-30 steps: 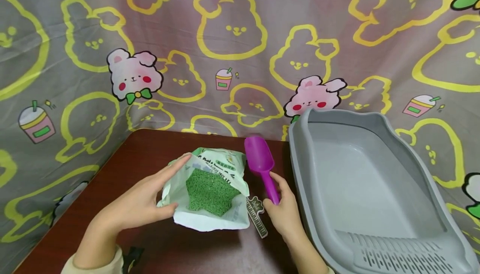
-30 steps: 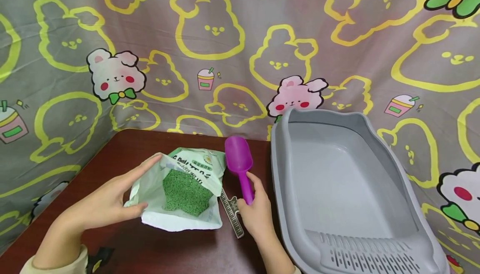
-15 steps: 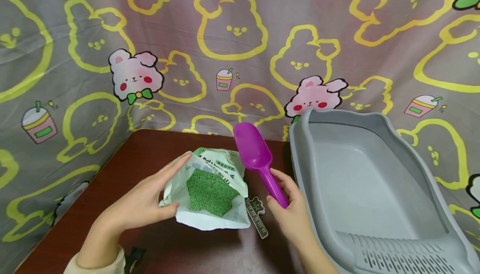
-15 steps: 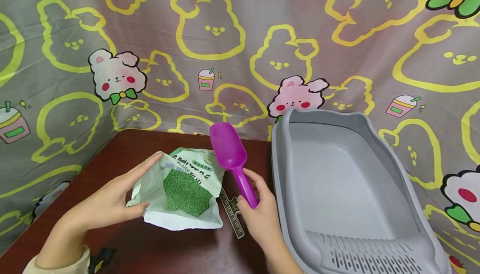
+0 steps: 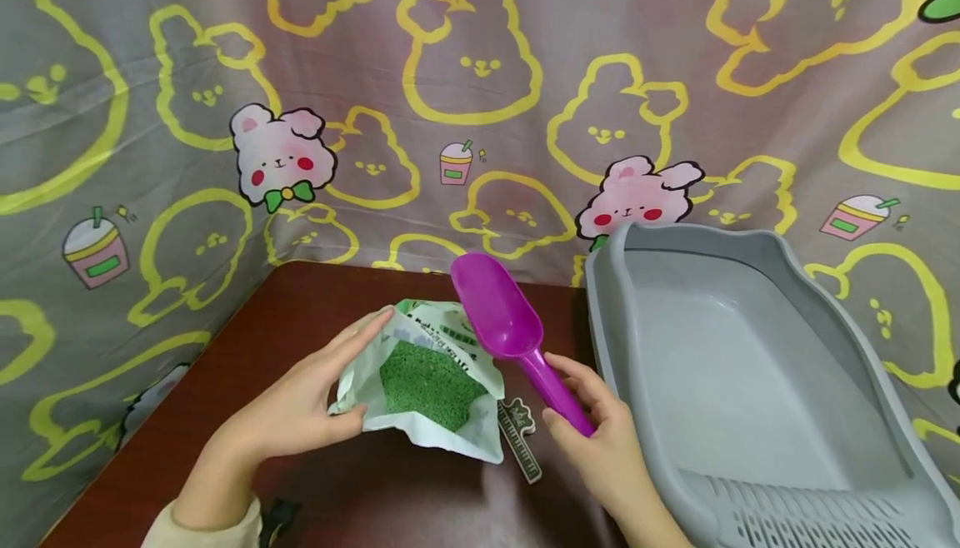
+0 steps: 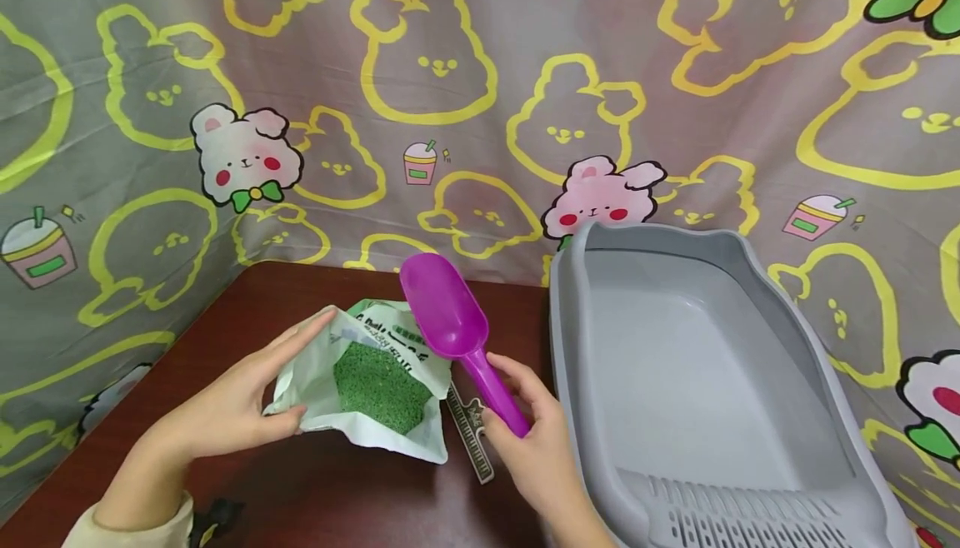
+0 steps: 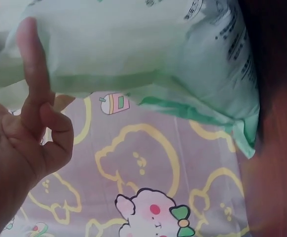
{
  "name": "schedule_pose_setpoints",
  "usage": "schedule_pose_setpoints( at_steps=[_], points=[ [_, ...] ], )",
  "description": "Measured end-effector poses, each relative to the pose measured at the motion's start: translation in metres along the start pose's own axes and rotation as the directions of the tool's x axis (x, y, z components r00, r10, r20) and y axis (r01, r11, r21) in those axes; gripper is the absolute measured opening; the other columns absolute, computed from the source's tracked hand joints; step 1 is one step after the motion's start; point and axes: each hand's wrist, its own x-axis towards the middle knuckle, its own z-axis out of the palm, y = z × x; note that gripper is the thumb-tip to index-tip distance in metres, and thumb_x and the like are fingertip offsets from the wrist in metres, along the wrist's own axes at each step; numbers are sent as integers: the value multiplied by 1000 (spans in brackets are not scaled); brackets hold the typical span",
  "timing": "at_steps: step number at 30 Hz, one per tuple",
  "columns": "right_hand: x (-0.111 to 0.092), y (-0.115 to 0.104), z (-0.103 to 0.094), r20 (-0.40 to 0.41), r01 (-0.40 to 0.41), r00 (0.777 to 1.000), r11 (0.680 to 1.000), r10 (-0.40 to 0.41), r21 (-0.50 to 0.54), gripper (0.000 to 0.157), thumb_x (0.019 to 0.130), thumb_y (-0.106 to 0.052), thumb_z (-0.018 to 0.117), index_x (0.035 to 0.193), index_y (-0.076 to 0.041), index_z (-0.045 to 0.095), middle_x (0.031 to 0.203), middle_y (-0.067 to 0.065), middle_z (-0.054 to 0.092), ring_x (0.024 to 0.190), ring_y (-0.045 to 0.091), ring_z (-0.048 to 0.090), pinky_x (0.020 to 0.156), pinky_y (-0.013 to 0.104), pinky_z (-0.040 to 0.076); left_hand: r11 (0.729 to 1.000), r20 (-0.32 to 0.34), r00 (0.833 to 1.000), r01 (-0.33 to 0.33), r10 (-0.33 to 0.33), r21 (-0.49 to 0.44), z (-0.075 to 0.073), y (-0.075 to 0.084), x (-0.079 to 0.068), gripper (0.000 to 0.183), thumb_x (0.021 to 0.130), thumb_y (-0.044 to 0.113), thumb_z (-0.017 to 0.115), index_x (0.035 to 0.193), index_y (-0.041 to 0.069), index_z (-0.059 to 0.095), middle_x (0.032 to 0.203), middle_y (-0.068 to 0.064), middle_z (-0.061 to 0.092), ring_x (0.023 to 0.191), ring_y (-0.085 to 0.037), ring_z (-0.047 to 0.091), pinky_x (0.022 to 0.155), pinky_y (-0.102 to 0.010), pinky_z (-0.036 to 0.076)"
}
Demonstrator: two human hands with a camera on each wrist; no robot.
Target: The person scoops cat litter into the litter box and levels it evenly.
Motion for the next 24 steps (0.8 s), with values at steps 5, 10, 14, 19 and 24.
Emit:
schedule_pose_setpoints(
  at_steps=[5,10,14,19,24],
  points=[
    [-7,-5,-13,88,141,986,990,-141,9,57,80,10,68,131,-14,62,94,7,67,74,10,59,56,27,49,1000,40,999,-24,25,-6,-4,2,-1,107,73,7,72,161,29,14,165,5,22,143,-11,35,94,-32,48],
    [-9,-7,-19,171,239,955,971,-240,29,55,81,10,69,131,-12,62,95,4,68,80,12,58,58,27,47,1000,70,997,-29,29,-4,-7,4,-3,112,72,5,75,161,28,11,165,4,20,144,-10,33,95,-29,49],
    [-10,-5,-23,213,256,942,965,-261,54,54,81,10,68,131,-11,62,100,4,68,85,13,59,60,27,49,999,86,995,-41,42,-6,-9,3,-1,114,70,8,78,161,27,11,165,4,21,143,-14,36,98,-30,48],
    [-12,-7,-27,305,229,921,970,-242,79,52,84,9,67,131,-12,62,105,3,67,84,15,60,57,27,50,999,91,995,-43,44,-9,-9,1,0,113,72,8,78,161,26,12,165,4,21,141,-18,37,99,-31,49],
    [-11,-8,-31,371,251,889,963,-270,99,52,84,10,66,131,-11,61,108,3,68,80,13,61,59,27,51,1000,98,995,-23,24,-12,-9,2,0,111,74,7,77,161,27,12,166,5,19,143,-17,35,98,-33,50]
  ],
)
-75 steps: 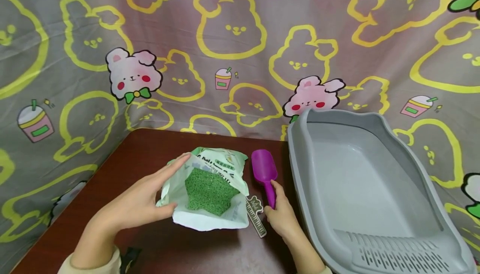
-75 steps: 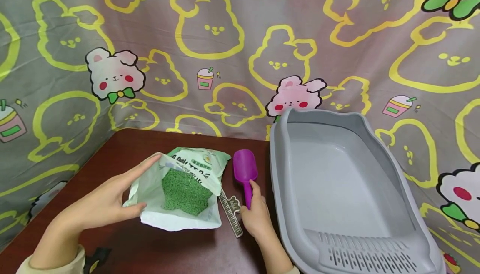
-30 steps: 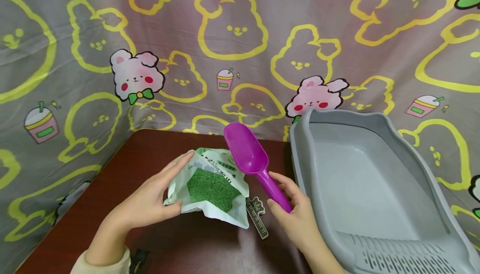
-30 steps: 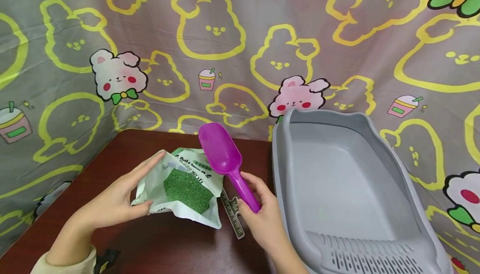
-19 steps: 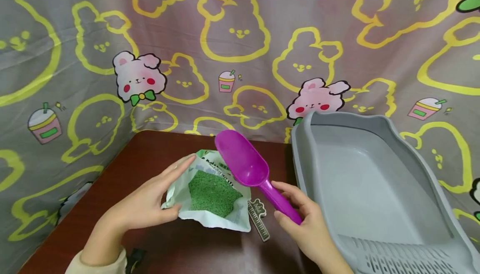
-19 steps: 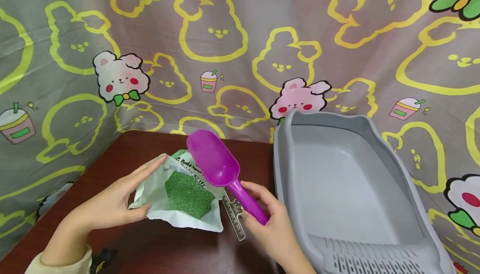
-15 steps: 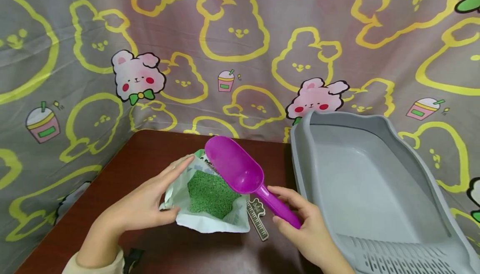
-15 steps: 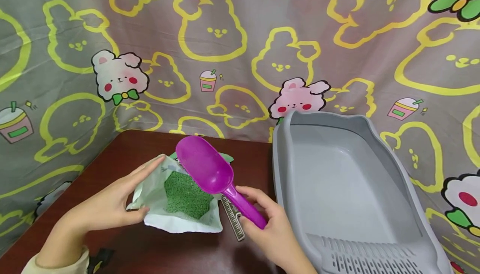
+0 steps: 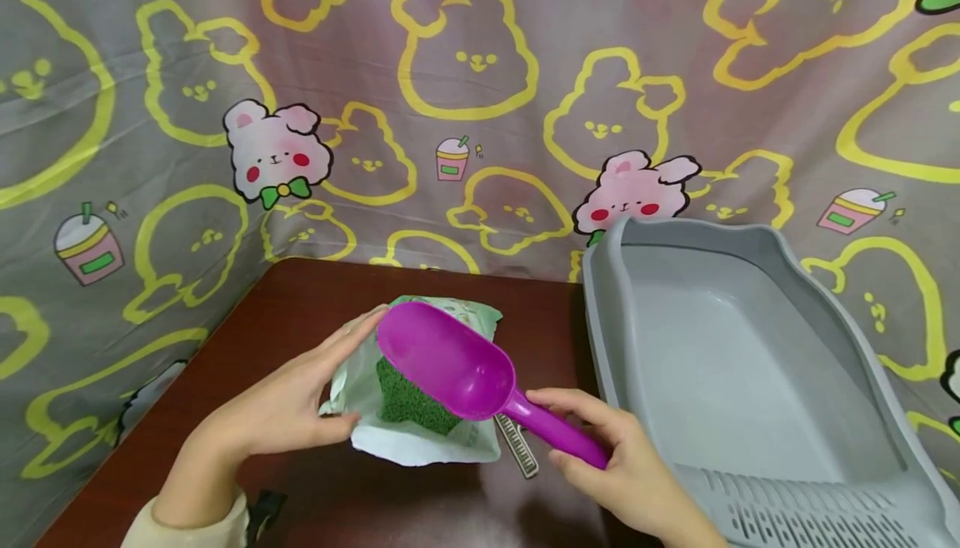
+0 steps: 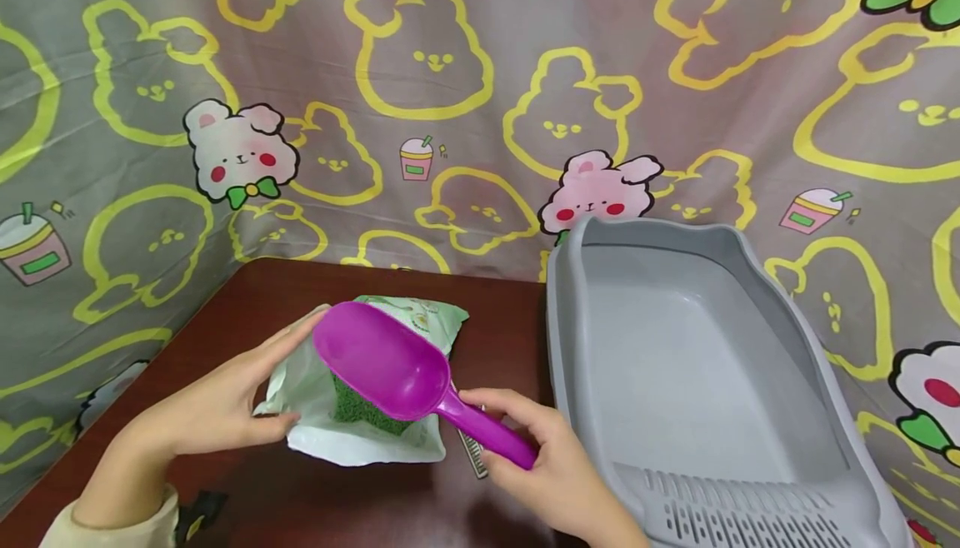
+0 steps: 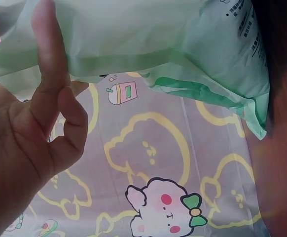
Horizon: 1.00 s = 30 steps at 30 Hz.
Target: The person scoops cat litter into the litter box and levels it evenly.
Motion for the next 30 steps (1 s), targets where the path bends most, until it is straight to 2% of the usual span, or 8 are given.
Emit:
schedule_pose_setpoints(
  at_steps=[4,10,14,17,21,26,28,30],
  points=[
    [1,-1,-1,80,21,997,1000,-21,9,53,85,8,66,133,-13,61,115,5,67,86,15,62,63,28,55,1000,2,1000,2,-2,8,-1,0,0,110,75,7,77,161,26,12,166,2,19,145,-15,32,98,-34,51],
    [4,0,0,169,90,981,996,-91,14,52,85,9,65,133,-11,62,106,6,68,83,12,61,60,26,55,1000,-14,1000,10,-10,25,0,1,0,111,74,8,77,161,27,11,166,2,20,143,-18,36,90,-29,52],
    [4,0,1,174,6,985,1000,-1,-30,50,86,7,66,130,-15,65,109,5,70,84,12,62,60,26,56,999,-26,1000,6,-5,36,1,1,0,110,74,8,76,161,26,12,166,3,20,139,-21,41,86,-28,51],
    [4,-2,5,142,-86,985,992,98,-88,50,84,5,67,127,-20,68,112,3,71,84,10,63,62,26,56,1000,-29,1000,0,1,30,2,0,1,111,73,8,76,161,27,12,165,4,21,139,-21,41,88,-29,51],
    [7,-6,11,76,-166,981,974,179,-156,48,82,4,68,124,-20,71,113,3,72,80,4,59,59,23,52,1000,-31,1000,-1,2,18,6,2,3,112,72,8,75,161,29,11,164,6,24,136,-18,43,83,-27,49],
    [10,-12,17,14,-205,977,951,214,-231,48,82,2,67,124,-20,71,110,1,73,73,0,52,54,20,47,1000,-42,999,7,-6,24,9,5,5,112,70,8,74,161,30,12,164,4,25,141,-19,39,78,-25,47],
    [13,-11,19,-18,-203,978,937,207,-283,49,82,2,66,125,-20,71,103,-1,73,69,-1,49,52,20,45,1000,-41,999,16,-16,11,11,8,6,112,71,7,74,161,31,12,165,4,23,127,-17,51,72,-23,47],
    [17,-7,21,-53,-213,977,918,207,-334,49,81,2,66,124,-20,72,95,-4,71,65,-1,47,51,19,44,999,-31,999,36,-36,4,12,10,8,111,71,8,73,160,32,11,166,4,20,96,-11,62,64,-21,46]
  ],
)
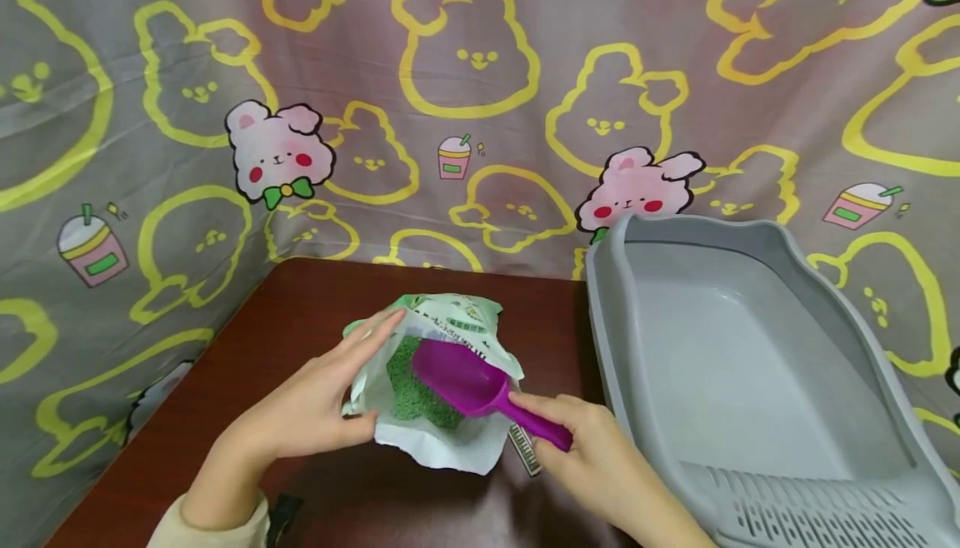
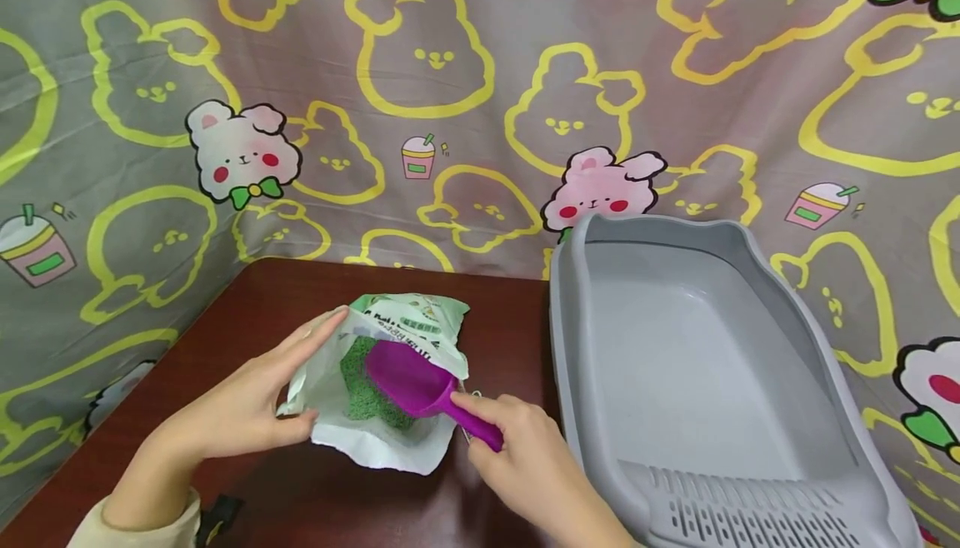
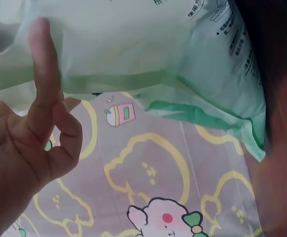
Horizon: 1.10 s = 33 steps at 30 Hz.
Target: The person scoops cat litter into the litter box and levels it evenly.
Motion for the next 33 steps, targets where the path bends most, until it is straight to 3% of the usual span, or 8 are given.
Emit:
schedule_pose_setpoints(
  at_steps=[3,5,11,14,17,23,28,33],
  points=[
    [8,3,6,-35,-52,998,997,50,-60,49,80,1,67,124,-21,72,86,-6,67,60,-1,45,50,19,42,999,18,999,34,-34,-10,2,2,4,110,72,8,71,160,33,10,166,4,16,54,-1,43,51,-20,41],
    [13,6,11,-49,-93,995,993,90,-68,49,80,0,67,124,-23,72,85,-4,66,56,1,44,48,20,41,999,20,999,49,-49,1,3,3,6,110,72,8,70,160,34,9,166,3,16,47,1,31,49,-20,38],
    [26,9,21,-131,-140,984,983,125,-116,53,79,-1,67,125,-25,71,80,-5,64,53,4,42,45,21,38,998,8,998,60,-60,32,6,3,11,112,71,10,70,161,32,7,166,0,17,48,1,30,49,-21,38],
    [28,9,22,-143,-153,980,981,135,-120,52,78,-1,68,125,-24,72,77,-6,62,55,4,42,46,21,38,997,3,998,70,-70,40,7,2,12,112,71,12,71,161,32,7,166,-2,17,53,-1,37,53,-22,39],
    [24,6,18,-109,-170,981,981,160,-90,51,78,-1,66,124,-23,72,80,-5,64,56,5,43,47,21,38,996,10,997,79,-80,37,9,2,11,112,71,13,71,161,33,6,166,-3,17,53,-1,39,54,-22,40],
    [8,0,0,-22,-177,984,982,176,-66,46,81,-4,69,122,-25,73,106,-2,73,63,3,48,52,21,42,998,11,998,62,-62,17,12,5,10,111,72,11,71,161,33,6,165,-1,18,47,1,34,50,-21,39],
    [0,-4,-14,72,-219,972,974,223,-63,44,84,-5,68,122,-26,72,89,-8,69,48,0,35,45,20,38,999,-1,999,43,-43,33,12,7,11,111,73,11,71,161,33,6,164,-2,19,48,2,34,50,-21,39],
    [-4,-14,-18,117,-232,962,965,246,-122,44,85,-6,66,123,-27,72,74,-11,59,46,-1,34,45,20,38,998,-4,999,39,-39,47,12,8,12,112,73,12,71,161,33,5,163,-2,20,48,2,35,51,-21,39]
  ],
)
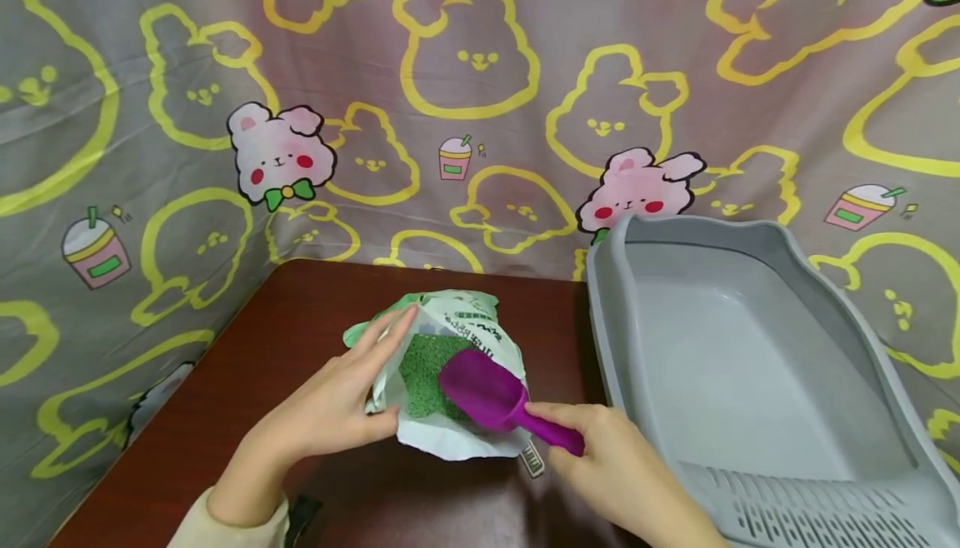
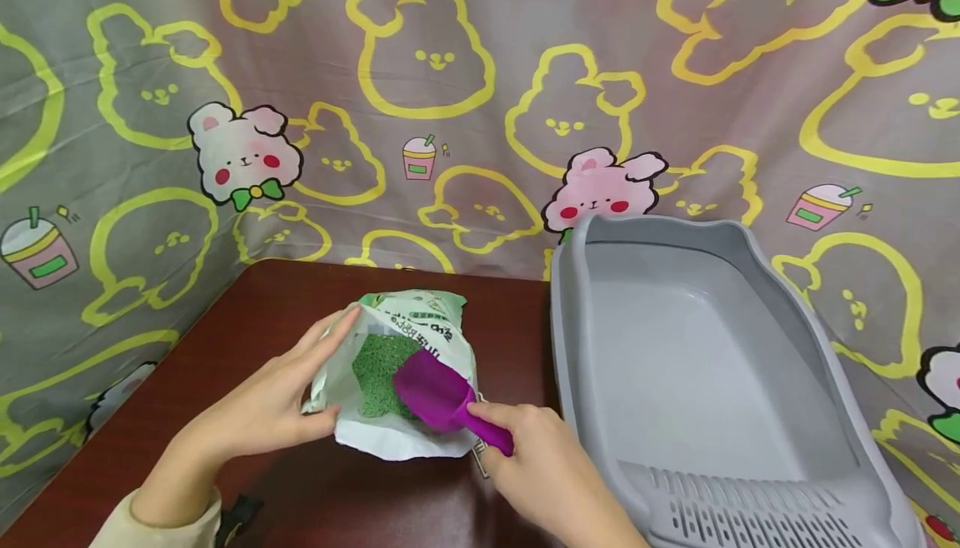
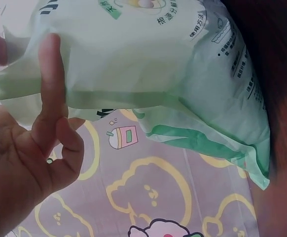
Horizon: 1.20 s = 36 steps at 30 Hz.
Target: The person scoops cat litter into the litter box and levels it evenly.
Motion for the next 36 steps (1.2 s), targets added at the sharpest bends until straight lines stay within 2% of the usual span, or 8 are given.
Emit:
schedule_pose_setpoints(
  at_steps=[3,7,10,13,17,24,32,36],
  points=[
    [-2,-2,-1,27,2,1000,1000,-1,-20,43,85,-7,66,123,-27,71,65,-11,51,47,-1,32,44,20,36,1000,8,1000,2,-2,1,0,0,0,112,73,13,71,161,32,5,163,-2,20,48,2,35,50,-21,39],
    [1,-1,1,40,0,999,1000,0,3,43,86,-7,65,124,-27,71,63,-11,49,46,-1,30,43,20,35,1000,17,1000,9,-9,-6,-1,0,0,112,73,13,71,161,32,4,163,-2,19,48,2,34,50,-21,39],
    [4,2,6,17,-6,1000,999,5,35,45,83,-5,66,123,-26,71,72,-9,58,47,0,34,44,21,36,1000,20,1000,11,-11,-6,-1,0,1,112,73,14,71,161,32,3,163,-3,19,49,1,36,52,-21,40],
    [8,6,14,-20,-12,1000,998,13,59,48,79,-3,67,121,-27,72,90,-5,68,55,3,42,49,21,40,1000,21,1000,13,-13,-3,-2,0,1,113,73,15,71,161,32,3,164,-5,19,50,1,38,54,-21,40],
    [15,9,24,-39,-36,998,995,40,95,50,77,-2,68,119,-29,73,103,-4,70,60,6,47,51,22,41,1000,28,999,25,-24,-12,-2,-1,0,113,73,15,71,161,33,2,164,-7,19,50,1,37,53,-22,39],
    [22,11,31,-19,-56,998,983,60,177,50,77,-1,66,120,-26,72,95,0,70,54,8,51,48,23,42,1000,35,999,21,-20,-22,-1,-1,2,113,73,14,71,161,33,1,165,-5,17,49,1,37,53,-22,40],
    [25,12,38,-19,-8,1000,982,12,187,54,77,4,62,125,-21,70,86,1,71,52,5,55,47,24,46,1000,24,1000,9,-9,-16,-2,1,3,112,74,15,72,161,30,3,164,-7,19,57,-2,46,60,-22,41],
    [30,12,44,-63,11,998,988,-2,155,52,77,3,64,123,-21,71,99,0,72,54,4,51,47,23,45,1000,27,1000,7,-6,-22,-2,1,3,113,74,15,72,161,31,2,164,-6,19,54,0,43,57,-22,41]
  ],
)
